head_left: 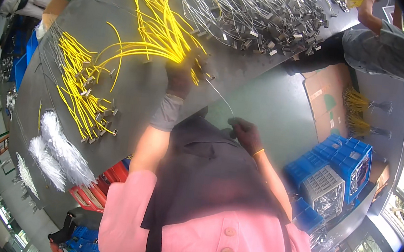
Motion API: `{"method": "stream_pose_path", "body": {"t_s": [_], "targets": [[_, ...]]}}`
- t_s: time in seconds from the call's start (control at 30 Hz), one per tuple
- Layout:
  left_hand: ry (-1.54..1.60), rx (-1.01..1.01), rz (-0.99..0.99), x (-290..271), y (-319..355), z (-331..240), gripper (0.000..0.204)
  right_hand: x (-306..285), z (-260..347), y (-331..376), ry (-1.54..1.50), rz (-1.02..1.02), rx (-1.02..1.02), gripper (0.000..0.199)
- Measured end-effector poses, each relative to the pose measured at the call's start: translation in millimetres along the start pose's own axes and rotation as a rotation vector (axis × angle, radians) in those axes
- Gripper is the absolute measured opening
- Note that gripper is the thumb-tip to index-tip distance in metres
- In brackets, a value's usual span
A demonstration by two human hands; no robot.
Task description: Bundling and organizing yellow electrical wires on an industrial work table.
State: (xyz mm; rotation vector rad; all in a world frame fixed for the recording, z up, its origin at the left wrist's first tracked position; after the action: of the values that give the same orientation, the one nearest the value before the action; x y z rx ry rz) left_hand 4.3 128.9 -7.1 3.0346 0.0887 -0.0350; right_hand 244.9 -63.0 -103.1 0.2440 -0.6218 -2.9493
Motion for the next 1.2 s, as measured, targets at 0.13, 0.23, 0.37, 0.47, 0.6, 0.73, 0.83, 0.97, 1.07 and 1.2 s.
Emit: {"method": "stream_pose_path", "body": {"t_s": [0.13, 0.23, 0.37, 0.47, 0.6, 0.73, 0.83, 0.97, 1.07, 1.2], "targets": [[-0.209, -0.066, 0.094, -26, -41, 30, 0.017, -10, -5, -16, 0.037, -0.022, 0.135, 0.031], [-0.418, 0.102, 0.183, -4, -34, 29, 0.017, 1, 34, -71, -0.158, -0.037, 0.08, 0.044], [-0.024, -0.054, 0.054, 12, -24, 84, 0.019, 39, 116, -152, -0.283, -0.101, 0.098, 0.05], [-0.309, -0.05, -0.087, 5, -27, 103, 0.019, 60, 138, -193, -0.184, -0.136, 0.072, 0.052], [0.029, -0.127, 0.045, -3, -45, 60, 0.018, 48, 140, -245, 0.492, -0.348, -0.406, 0.049], [-0.351, 0.117, -0.014, -49, -58, 66, 0.021, 29, 164, -228, 0.532, -0.539, -0.257, 0.042], [-0.523, -0.003, 0.006, -74, -78, 75, 0.024, 36, 161, -242, 0.735, -0.358, -0.263, 0.038], [-0.395, -0.206, -0.156, -113, -89, 69, 0.024, 38, 140, -259, 1.215, -0.326, -0.245, 0.035], [-0.445, 0.252, -0.16, -139, -75, 10, 0.025, 36, 129, -264, 1.267, -0.24, -0.231, 0.033], [-0.082, 0.082, -0.204, -148, -47, -18, 0.031, 40, 137, -231, 1.303, -0.1, -0.253, 0.022]]}}
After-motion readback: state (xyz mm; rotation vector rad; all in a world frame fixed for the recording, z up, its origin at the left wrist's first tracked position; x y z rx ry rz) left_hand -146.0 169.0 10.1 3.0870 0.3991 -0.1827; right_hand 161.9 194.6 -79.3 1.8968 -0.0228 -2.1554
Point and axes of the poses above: each hand's wrist, its own y-axis away from the middle knuckle, its own x-axis out of the palm, z = x × y, the point moved 9 cm from there along -y, towards the middle knuckle, and after that the axes turned 9 degrees about -x, right-handed, at the moved point
